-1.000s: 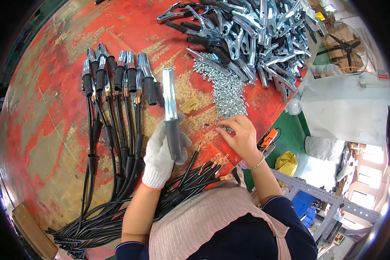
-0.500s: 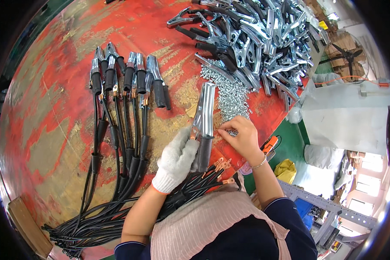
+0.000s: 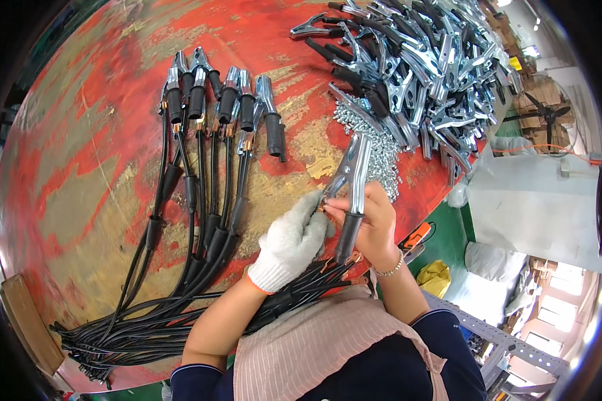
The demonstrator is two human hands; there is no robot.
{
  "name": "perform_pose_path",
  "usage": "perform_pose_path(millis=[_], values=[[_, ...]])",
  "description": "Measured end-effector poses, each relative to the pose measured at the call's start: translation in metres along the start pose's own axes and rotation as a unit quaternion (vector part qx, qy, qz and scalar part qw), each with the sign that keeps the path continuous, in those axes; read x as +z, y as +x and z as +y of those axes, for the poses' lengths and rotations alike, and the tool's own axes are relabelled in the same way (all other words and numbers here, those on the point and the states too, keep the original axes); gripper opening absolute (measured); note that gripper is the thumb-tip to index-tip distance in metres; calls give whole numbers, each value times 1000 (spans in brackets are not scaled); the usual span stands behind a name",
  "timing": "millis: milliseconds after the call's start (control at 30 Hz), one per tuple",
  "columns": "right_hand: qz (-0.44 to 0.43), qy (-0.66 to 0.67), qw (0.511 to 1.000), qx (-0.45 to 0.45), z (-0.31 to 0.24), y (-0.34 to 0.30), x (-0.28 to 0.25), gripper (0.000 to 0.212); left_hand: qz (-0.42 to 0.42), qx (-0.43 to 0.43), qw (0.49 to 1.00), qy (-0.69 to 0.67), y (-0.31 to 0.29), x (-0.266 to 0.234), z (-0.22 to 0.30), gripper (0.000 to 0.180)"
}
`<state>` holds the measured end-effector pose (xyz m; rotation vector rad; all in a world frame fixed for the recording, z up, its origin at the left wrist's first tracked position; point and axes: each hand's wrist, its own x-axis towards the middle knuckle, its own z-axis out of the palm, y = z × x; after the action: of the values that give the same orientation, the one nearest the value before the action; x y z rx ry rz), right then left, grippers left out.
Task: Assembling metal spring clamps onto the ends of black electrical cables.
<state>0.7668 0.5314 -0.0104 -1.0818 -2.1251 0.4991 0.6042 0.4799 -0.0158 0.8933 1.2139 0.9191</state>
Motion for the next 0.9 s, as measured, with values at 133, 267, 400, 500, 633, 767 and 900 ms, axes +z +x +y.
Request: perform_pose_path(millis=[133, 267, 400, 500, 633, 767, 900], values=[[-13, 4, 1000, -10, 1, 0, -2, 26, 1, 5, 1000, 3, -1, 0, -1, 37], [-36, 54, 995, 81, 0, -1, -3, 25, -2, 7, 1000, 9, -1, 0, -1, 37], [-25, 31, 998, 38, -2, 7, -5, 23, -5, 7, 1000, 21, -1, -1, 6, 36], [-31, 12, 999, -3, -2, 9, -7, 23, 3, 15, 999, 31, -2, -1, 6, 34], [-34, -6, 999, -4, -6, 12, -9, 22, -4, -2, 1000, 12, -1, 0, 2, 32], [-34, -1, 999, 4, -8, 14, -10, 20, -10, 3, 1000, 19, 0, -1, 0, 33], [-21, 5, 1000, 5, -7, 14, -7, 20, -15, -10, 1000, 10, -1, -2, 1, 34]])
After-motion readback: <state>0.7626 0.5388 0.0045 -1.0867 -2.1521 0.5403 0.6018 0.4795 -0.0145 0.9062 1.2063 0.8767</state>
